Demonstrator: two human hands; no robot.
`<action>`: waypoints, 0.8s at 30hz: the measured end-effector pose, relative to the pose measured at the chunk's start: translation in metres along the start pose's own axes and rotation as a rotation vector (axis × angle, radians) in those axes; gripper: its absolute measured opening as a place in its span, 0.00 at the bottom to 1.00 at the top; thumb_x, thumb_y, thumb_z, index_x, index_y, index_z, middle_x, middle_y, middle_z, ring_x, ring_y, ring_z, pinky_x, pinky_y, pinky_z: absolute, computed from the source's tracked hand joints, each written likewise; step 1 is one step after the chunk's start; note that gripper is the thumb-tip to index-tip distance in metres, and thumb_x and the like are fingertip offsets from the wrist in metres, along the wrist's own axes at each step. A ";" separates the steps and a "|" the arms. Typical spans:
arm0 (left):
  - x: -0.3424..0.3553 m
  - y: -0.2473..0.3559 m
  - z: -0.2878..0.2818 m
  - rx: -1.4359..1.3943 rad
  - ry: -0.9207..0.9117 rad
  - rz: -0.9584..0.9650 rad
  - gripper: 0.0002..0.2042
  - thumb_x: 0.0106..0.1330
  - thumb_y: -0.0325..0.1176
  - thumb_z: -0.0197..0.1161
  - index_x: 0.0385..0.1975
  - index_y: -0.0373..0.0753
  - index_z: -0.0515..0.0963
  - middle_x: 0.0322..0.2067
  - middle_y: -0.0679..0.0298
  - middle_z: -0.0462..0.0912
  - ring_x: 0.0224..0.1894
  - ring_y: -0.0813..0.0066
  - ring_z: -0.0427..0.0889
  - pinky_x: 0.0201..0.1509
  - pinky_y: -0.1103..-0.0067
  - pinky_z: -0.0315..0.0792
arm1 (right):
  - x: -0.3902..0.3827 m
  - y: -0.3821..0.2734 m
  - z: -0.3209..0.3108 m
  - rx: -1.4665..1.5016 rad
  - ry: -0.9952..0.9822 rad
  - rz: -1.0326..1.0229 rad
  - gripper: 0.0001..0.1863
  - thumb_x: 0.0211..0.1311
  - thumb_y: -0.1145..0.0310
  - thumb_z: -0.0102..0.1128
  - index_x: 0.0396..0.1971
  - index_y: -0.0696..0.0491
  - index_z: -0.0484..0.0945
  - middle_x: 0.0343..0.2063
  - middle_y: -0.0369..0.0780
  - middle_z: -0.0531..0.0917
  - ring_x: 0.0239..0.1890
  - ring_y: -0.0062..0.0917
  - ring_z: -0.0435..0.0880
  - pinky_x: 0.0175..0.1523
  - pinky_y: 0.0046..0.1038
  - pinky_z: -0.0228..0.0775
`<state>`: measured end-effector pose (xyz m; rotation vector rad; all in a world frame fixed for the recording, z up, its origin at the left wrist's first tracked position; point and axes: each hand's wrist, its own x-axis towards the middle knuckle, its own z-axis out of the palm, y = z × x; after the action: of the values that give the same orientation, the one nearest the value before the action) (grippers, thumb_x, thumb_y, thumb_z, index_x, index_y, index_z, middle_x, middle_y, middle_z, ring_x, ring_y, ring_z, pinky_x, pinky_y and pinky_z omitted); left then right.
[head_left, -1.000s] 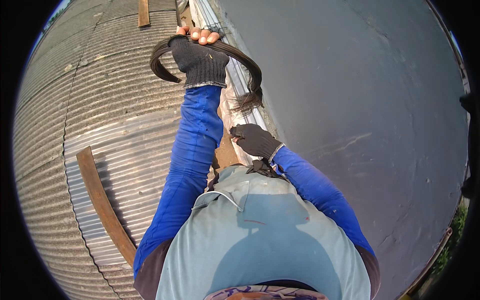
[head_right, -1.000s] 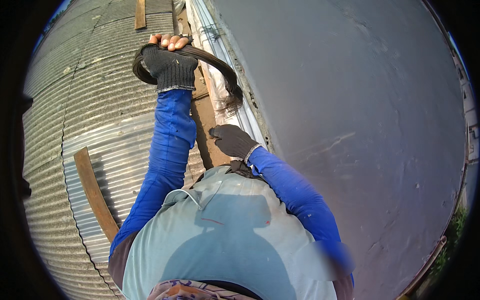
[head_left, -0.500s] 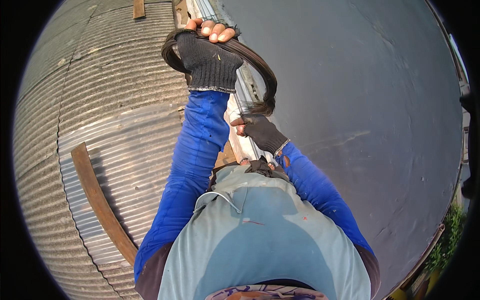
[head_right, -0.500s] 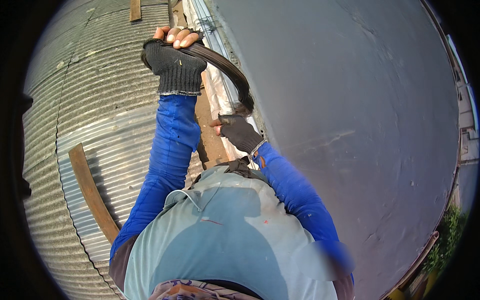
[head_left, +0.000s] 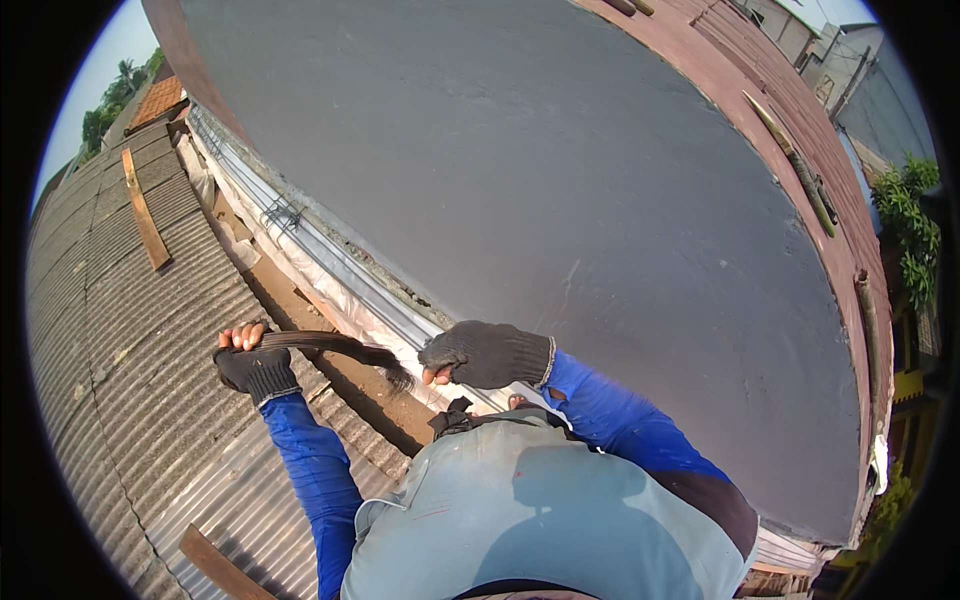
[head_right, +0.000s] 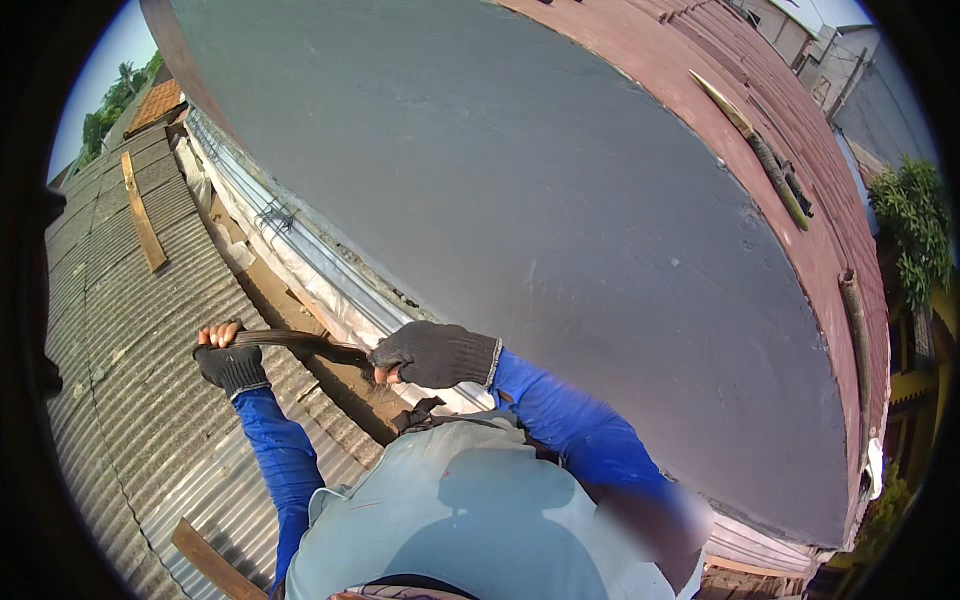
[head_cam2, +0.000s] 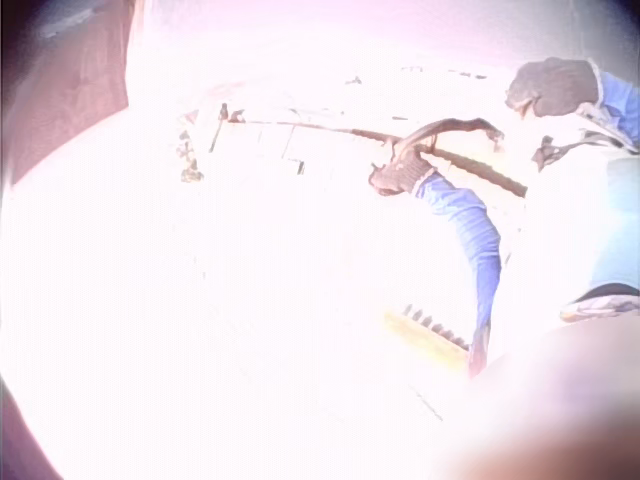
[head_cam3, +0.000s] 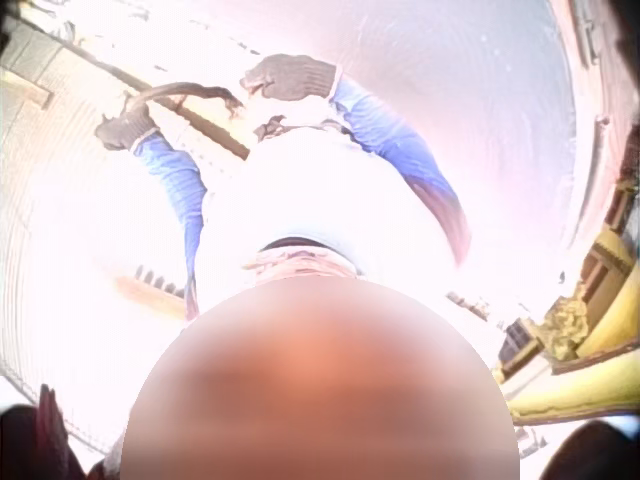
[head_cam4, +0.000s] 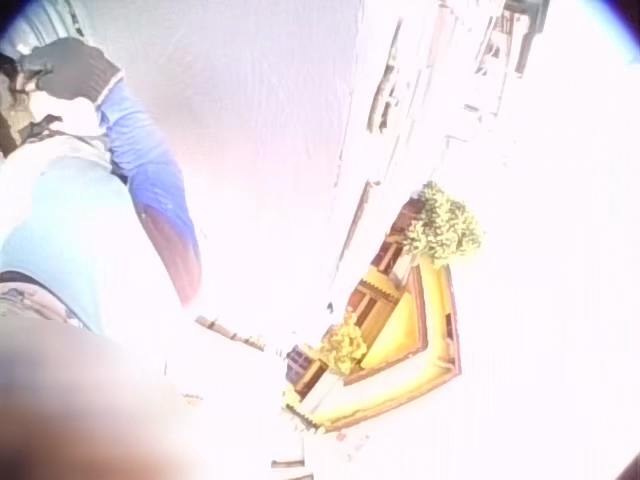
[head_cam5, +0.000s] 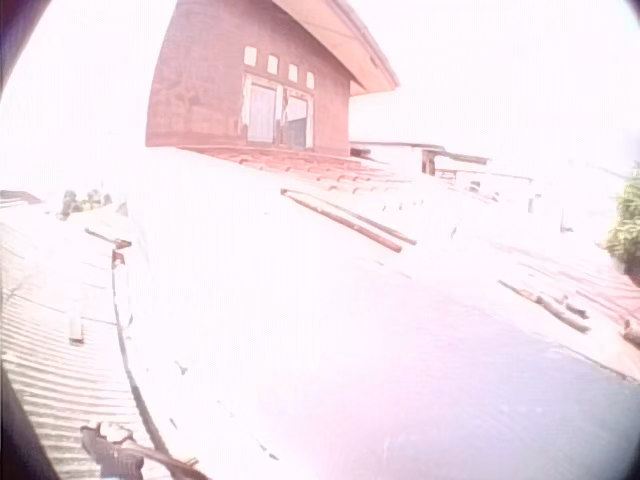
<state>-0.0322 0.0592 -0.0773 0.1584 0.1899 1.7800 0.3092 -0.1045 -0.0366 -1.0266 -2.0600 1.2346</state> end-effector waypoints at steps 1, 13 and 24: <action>0.001 0.004 -0.007 0.056 0.010 -0.025 0.13 0.71 0.35 0.47 0.22 0.41 0.67 0.14 0.69 0.66 0.13 0.77 0.65 0.19 0.79 0.66 | -0.010 -0.012 -0.011 0.003 0.085 -0.013 0.08 0.56 0.72 0.59 0.35 0.56 0.81 0.32 0.41 0.85 0.36 0.29 0.83 0.43 0.31 0.72; -0.007 0.006 -0.026 0.367 0.051 -0.262 0.08 0.71 0.34 0.50 0.33 0.38 0.72 0.14 0.70 0.66 0.12 0.80 0.64 0.16 0.81 0.64 | -0.074 0.003 -0.033 -0.199 0.867 0.296 0.09 0.59 0.71 0.61 0.37 0.57 0.82 0.28 0.42 0.84 0.30 0.24 0.82 0.37 0.26 0.74; -0.021 0.039 -0.064 0.571 0.046 -0.388 0.12 0.74 0.32 0.46 0.48 0.33 0.72 0.18 0.68 0.70 0.13 0.83 0.67 0.15 0.82 0.67 | -0.086 0.176 0.008 -0.161 0.883 0.620 0.09 0.57 0.73 0.61 0.38 0.57 0.81 0.26 0.36 0.81 0.28 0.19 0.77 0.38 0.22 0.70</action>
<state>-0.0786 0.0274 -0.1314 0.4571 0.7133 1.3061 0.4120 -0.1270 -0.2018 -1.9415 -1.1847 0.6378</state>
